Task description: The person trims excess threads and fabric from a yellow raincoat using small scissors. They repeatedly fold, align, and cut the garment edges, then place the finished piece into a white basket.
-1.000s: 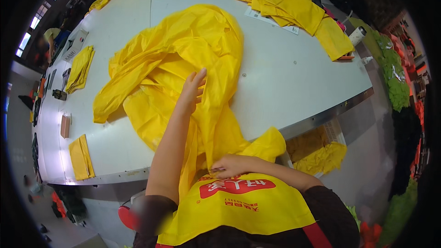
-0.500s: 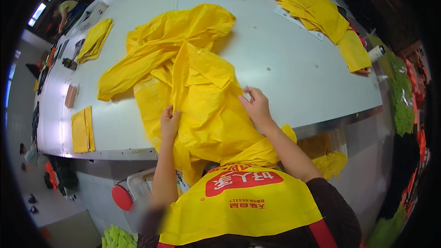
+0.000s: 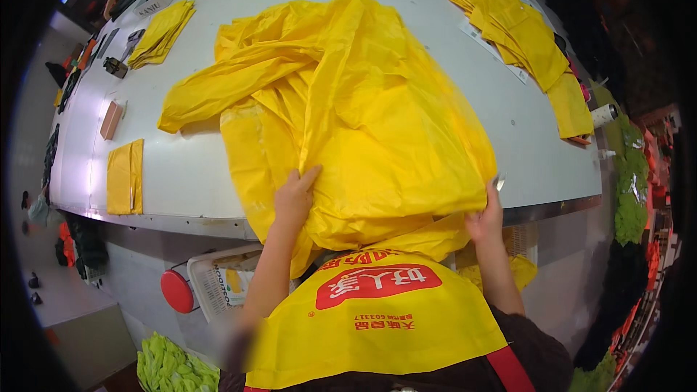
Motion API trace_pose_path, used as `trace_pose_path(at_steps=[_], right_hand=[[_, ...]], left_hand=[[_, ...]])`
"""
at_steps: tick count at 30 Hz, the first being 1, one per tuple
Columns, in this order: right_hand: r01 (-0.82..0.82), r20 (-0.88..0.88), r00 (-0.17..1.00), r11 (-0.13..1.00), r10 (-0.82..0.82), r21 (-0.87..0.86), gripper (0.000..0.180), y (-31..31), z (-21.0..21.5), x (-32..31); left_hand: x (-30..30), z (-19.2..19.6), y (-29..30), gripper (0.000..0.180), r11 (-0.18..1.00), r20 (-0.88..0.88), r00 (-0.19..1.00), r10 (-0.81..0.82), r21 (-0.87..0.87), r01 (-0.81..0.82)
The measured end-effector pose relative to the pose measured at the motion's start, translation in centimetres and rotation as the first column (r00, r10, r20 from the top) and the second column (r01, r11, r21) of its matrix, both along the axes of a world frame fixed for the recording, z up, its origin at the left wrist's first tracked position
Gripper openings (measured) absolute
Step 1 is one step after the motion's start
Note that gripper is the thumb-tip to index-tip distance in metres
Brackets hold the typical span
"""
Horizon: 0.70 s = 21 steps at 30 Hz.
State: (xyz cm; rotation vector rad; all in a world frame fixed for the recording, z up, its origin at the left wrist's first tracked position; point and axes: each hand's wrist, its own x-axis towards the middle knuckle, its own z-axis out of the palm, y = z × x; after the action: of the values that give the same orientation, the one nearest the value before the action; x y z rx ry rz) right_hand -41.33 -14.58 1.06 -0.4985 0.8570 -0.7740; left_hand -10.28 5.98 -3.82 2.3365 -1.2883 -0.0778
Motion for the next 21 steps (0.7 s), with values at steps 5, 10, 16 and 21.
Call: trace_pose_path(at_steps=[5,10,16,21], right_hand=[[0.172,-0.538,0.843,0.953,-0.011,0.250,0.021,5.5,-5.7,-7.6],[-0.095,-0.625,0.755,0.911,-0.196,-0.401,0.019,-3.2,-2.7,-3.1],[-0.536,-0.732,0.474,0.499,-0.490,-0.681,0.027,-15.0,-4.8,11.6],[-0.758,-0.890,0.225,0.503,-0.397,-0.416,0.027,-18.4,-9.8,16.4]], left_hand=[[-0.6,0.2,-1.1,0.027,0.950,-0.085,0.996,-0.020,0.309,0.046],[-0.3,5.0,-5.8,0.027,0.996,0.224,0.971,-0.079,0.049,0.070],[0.6,1.6,-16.8,0.037,0.910,-0.084,0.967,-0.240,-0.366,0.194],[2.3,-5.0,-17.3,0.045,0.971,-0.203,0.976,-0.074,-0.239,0.024]])
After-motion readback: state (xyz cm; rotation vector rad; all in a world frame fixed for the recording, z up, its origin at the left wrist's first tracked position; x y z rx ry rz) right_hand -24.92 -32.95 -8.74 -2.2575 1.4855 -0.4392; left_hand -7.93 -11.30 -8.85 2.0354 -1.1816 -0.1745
